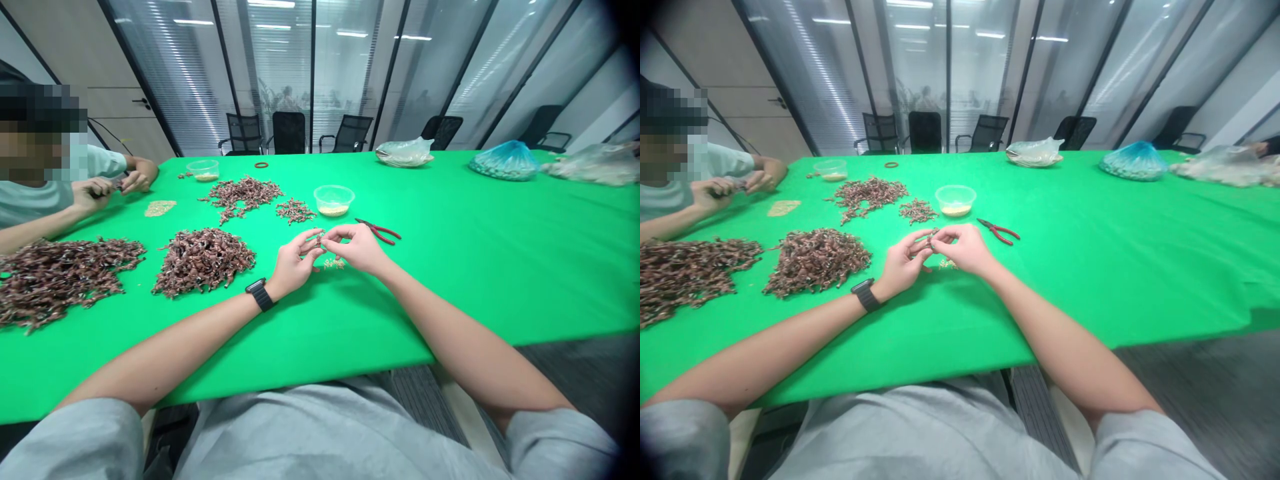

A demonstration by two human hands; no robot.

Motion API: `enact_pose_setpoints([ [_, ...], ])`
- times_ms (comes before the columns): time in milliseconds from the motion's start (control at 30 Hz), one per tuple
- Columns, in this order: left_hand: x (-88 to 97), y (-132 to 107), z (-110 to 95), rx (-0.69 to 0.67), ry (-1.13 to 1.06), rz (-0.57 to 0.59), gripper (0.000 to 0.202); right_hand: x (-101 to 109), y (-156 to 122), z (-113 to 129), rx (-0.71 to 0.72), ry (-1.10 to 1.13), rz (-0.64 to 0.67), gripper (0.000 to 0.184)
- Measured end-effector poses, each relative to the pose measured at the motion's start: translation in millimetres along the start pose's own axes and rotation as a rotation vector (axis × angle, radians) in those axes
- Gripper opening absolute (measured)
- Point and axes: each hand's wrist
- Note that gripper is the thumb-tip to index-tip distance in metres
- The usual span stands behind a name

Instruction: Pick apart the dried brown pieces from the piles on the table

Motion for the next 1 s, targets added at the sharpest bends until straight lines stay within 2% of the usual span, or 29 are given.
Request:
enact_pose_setpoints([
  [600,-0.5,-1.3,-5.0,-0.001,0.035,0.011,0.054,-1.1,0.4,0.0,-0.179,0.274,0.043,0.028],
  [867,-0.5,-1.5,-4.1,-0.012,0.038,0.008,0.052,-1.3,0.1,-0.8,-0.192,0.312,0.051,0.028],
  [1000,-0.7,-1.2,-3.6,-0.023,0.039,-0.003,0.052,-1.2,0.3,0.1,-0.171,0.246,0.045,0.026],
])
Point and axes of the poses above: each hand's wrist, its own y-axis towards the middle knuckle, its own x-axis out of the back of the hand, z = x × y, and after that the axes turned 3 degrees about z, right-handed
